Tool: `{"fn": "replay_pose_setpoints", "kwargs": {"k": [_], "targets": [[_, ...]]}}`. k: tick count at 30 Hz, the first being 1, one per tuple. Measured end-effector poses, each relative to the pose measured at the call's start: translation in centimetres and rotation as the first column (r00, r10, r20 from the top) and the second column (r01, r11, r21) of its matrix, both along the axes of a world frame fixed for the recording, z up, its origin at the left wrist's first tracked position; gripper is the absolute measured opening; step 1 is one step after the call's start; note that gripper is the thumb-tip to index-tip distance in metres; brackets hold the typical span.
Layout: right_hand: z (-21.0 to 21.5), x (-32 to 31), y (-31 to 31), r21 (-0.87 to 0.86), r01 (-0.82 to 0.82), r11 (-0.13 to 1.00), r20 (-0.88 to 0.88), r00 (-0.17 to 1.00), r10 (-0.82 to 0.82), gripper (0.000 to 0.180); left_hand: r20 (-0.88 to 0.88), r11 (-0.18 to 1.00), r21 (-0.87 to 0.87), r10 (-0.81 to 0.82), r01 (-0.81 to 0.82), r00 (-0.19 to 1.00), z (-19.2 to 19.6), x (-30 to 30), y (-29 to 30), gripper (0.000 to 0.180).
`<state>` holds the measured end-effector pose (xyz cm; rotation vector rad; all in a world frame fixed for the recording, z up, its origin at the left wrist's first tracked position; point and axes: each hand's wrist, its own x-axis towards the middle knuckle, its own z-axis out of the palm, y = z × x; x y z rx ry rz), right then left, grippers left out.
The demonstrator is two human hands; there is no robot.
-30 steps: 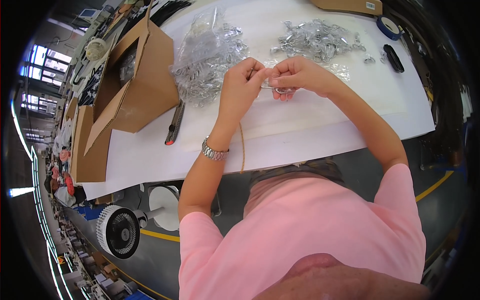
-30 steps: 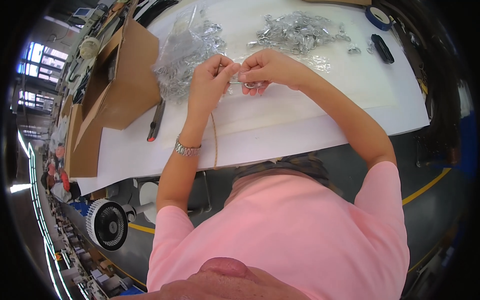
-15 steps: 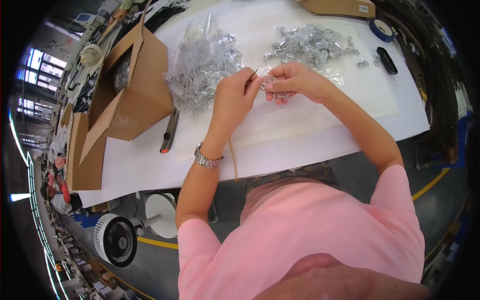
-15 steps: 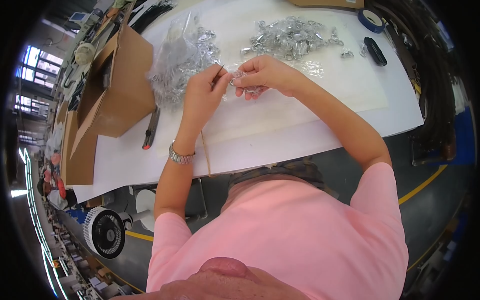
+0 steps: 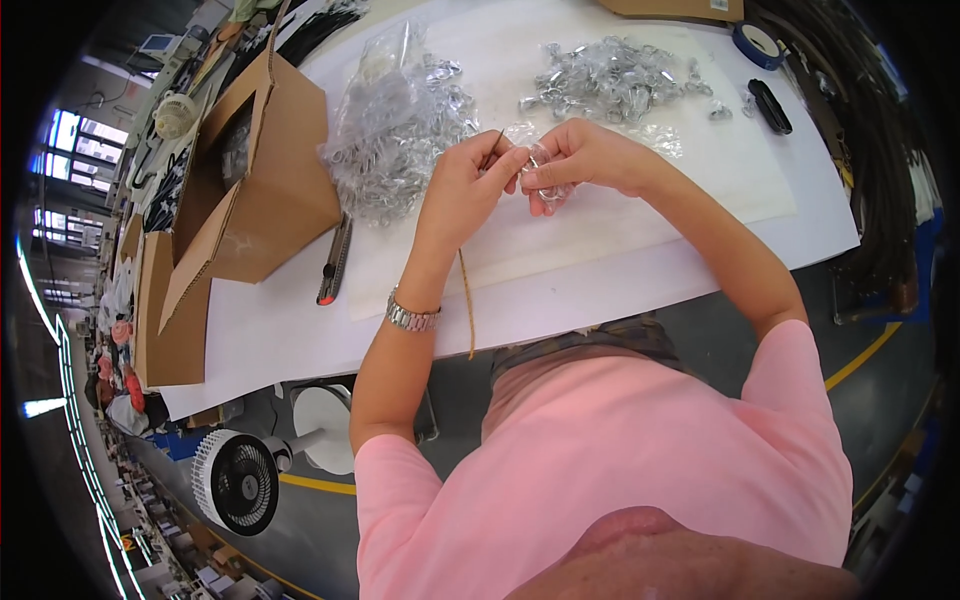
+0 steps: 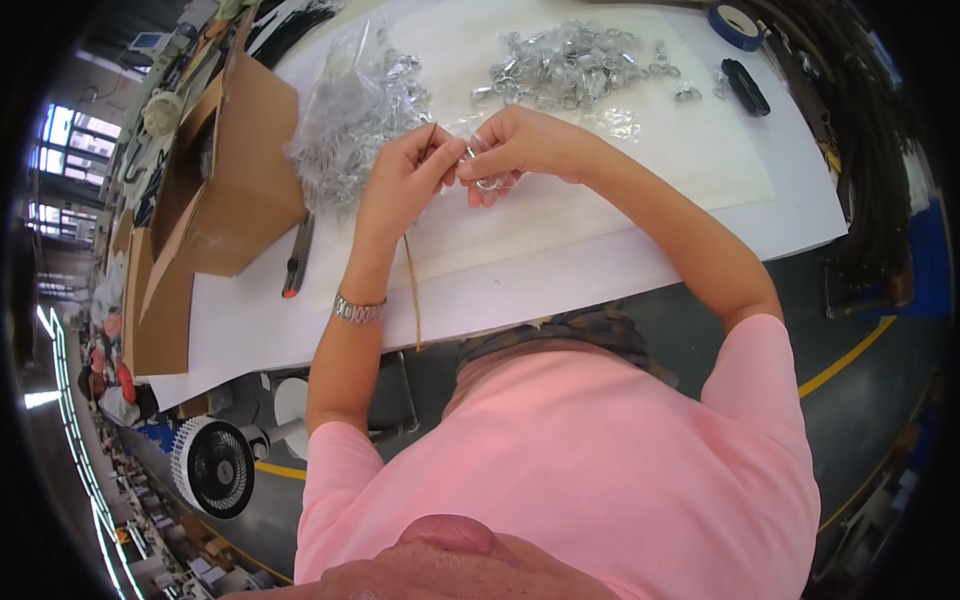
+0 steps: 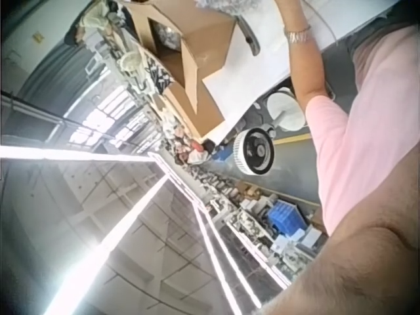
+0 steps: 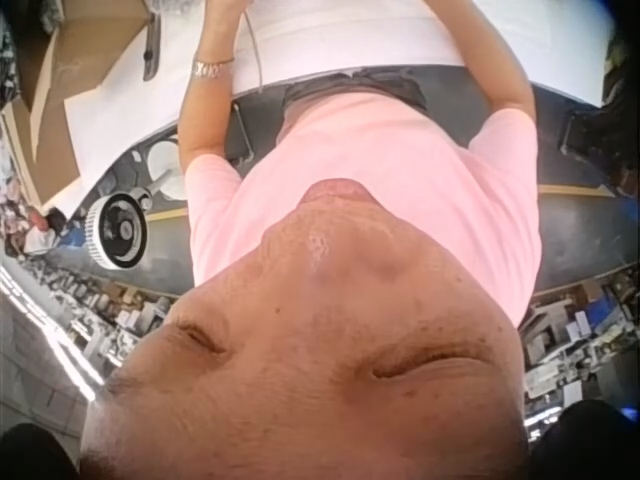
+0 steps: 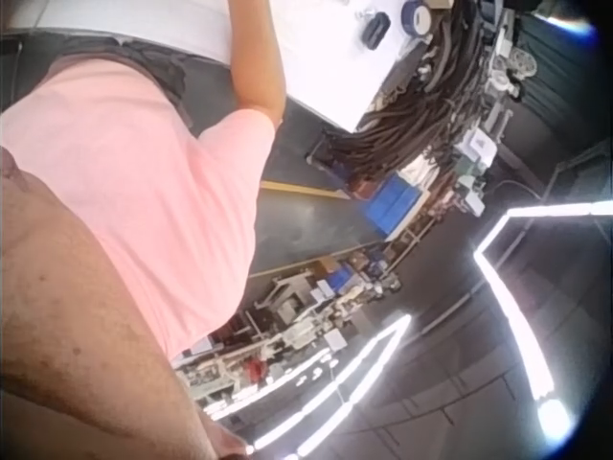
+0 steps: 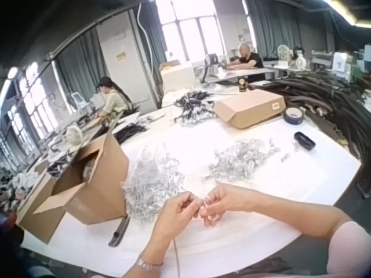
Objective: Assembling small metal buckle hardware components.
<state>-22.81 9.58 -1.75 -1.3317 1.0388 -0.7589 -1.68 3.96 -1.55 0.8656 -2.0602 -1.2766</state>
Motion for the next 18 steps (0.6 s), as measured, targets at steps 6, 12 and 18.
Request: {"fn": "replay_pose_setpoints", "kwargs": {"k": [6, 12, 18], "targets": [[-0.1, -0.1, 0.0, 0.033, -0.031, 0.999, -0.018, 0.999, 0.032, 0.026, 0.166, 0.863, -0.505, 0.068, 0.026, 0.984, 0.2, -0.2, 0.9, 0.019], [-0.4, -0.6, -0.8, -0.031, 0.225, 0.974, 0.122, 0.968, -0.219, 0.025, -0.114, 0.954, -0.268, 0.109, -0.136, 0.988, -0.4, -0.7, 0.7, 0.016], [-1.3, 0.9, -0.9, -0.082, 0.466, 0.881, 0.393, 0.827, -0.402, 0.025, -0.184, 0.957, 0.287, 0.014, 0.04, 0.983, 0.2, -1.7, 1.9, 0.021]]}}
